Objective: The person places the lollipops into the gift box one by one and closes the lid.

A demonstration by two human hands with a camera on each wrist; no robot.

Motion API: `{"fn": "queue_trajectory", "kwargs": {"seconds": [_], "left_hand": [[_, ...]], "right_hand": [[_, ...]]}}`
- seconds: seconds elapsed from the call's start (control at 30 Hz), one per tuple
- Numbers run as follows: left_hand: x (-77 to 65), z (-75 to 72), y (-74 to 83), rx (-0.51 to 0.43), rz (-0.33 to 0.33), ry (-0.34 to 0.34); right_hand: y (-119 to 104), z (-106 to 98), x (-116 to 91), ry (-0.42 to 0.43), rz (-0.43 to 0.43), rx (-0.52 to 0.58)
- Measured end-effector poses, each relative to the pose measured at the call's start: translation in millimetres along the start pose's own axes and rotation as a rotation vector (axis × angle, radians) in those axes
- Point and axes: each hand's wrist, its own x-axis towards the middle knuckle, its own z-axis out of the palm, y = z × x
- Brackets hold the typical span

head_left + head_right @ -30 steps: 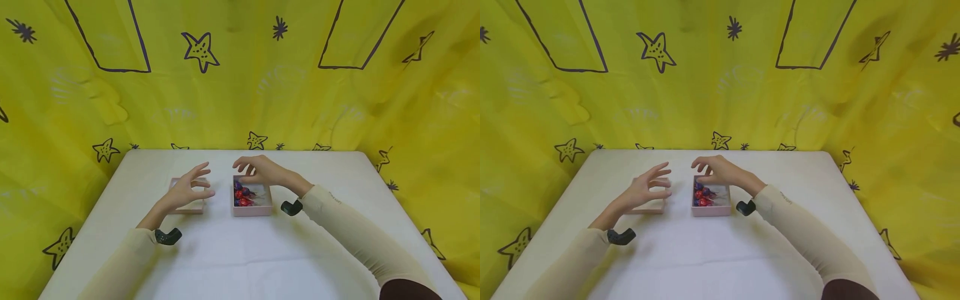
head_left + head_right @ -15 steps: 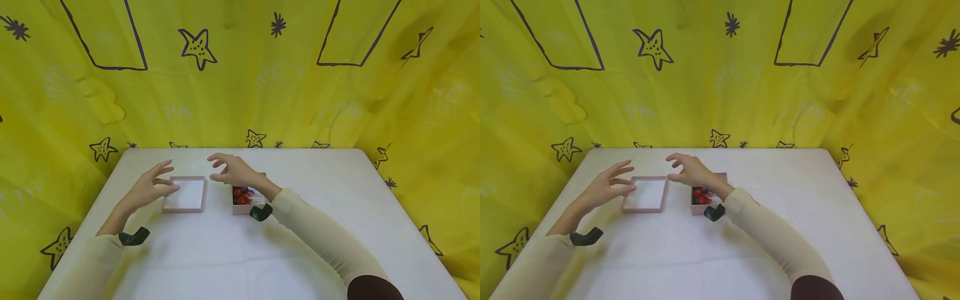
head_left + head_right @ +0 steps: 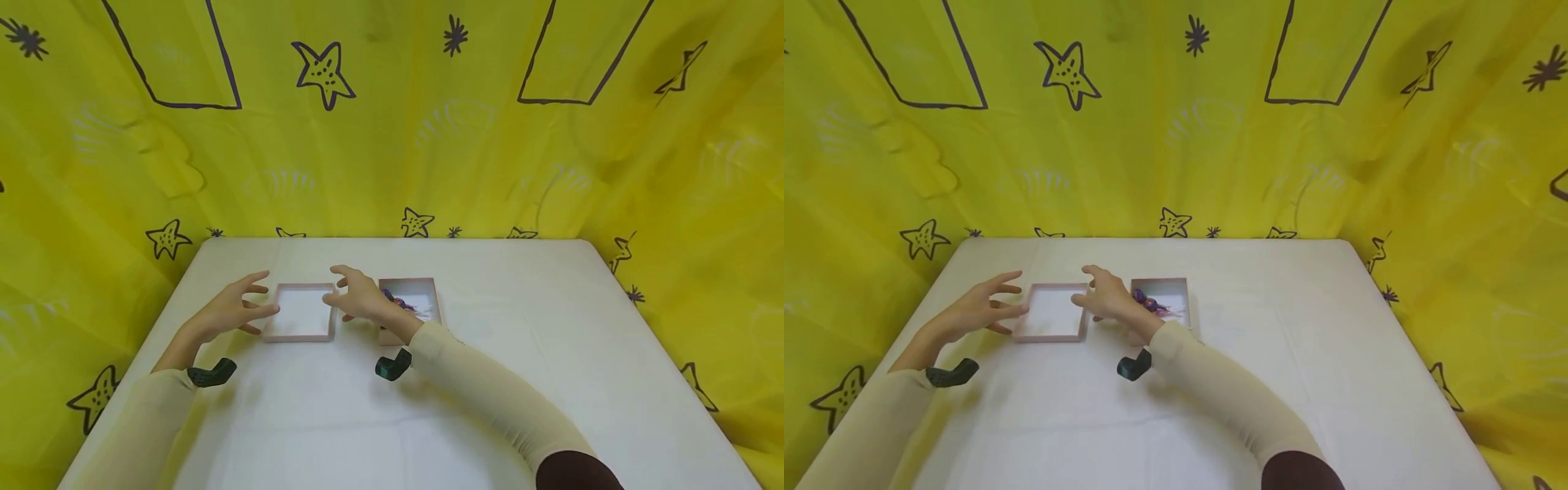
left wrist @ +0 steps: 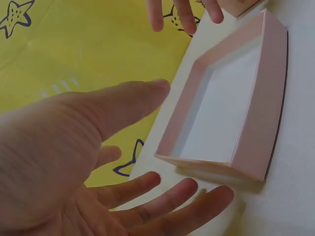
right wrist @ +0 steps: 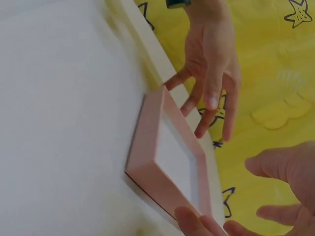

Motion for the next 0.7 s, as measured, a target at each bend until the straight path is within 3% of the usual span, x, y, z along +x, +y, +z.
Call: {"fn": "queue_trajectory", "kwargs": {"seconds": [0.27,0.53,0.7], "left_hand": [[10.1,0.2,-3.6,0.021,-0.095,-0.066],[15.5,0.1,-8.0,0.007,-0.119,-0.079],[16.5,-0.4,-10.1,0.011,-0.111,-0.069]], "right_hand": [[2,25,1,0.052,0.144,0.126],[10,36,6,0.117,0.153,0.096],[14,39,7,0.125,0.168,0.147]]}}
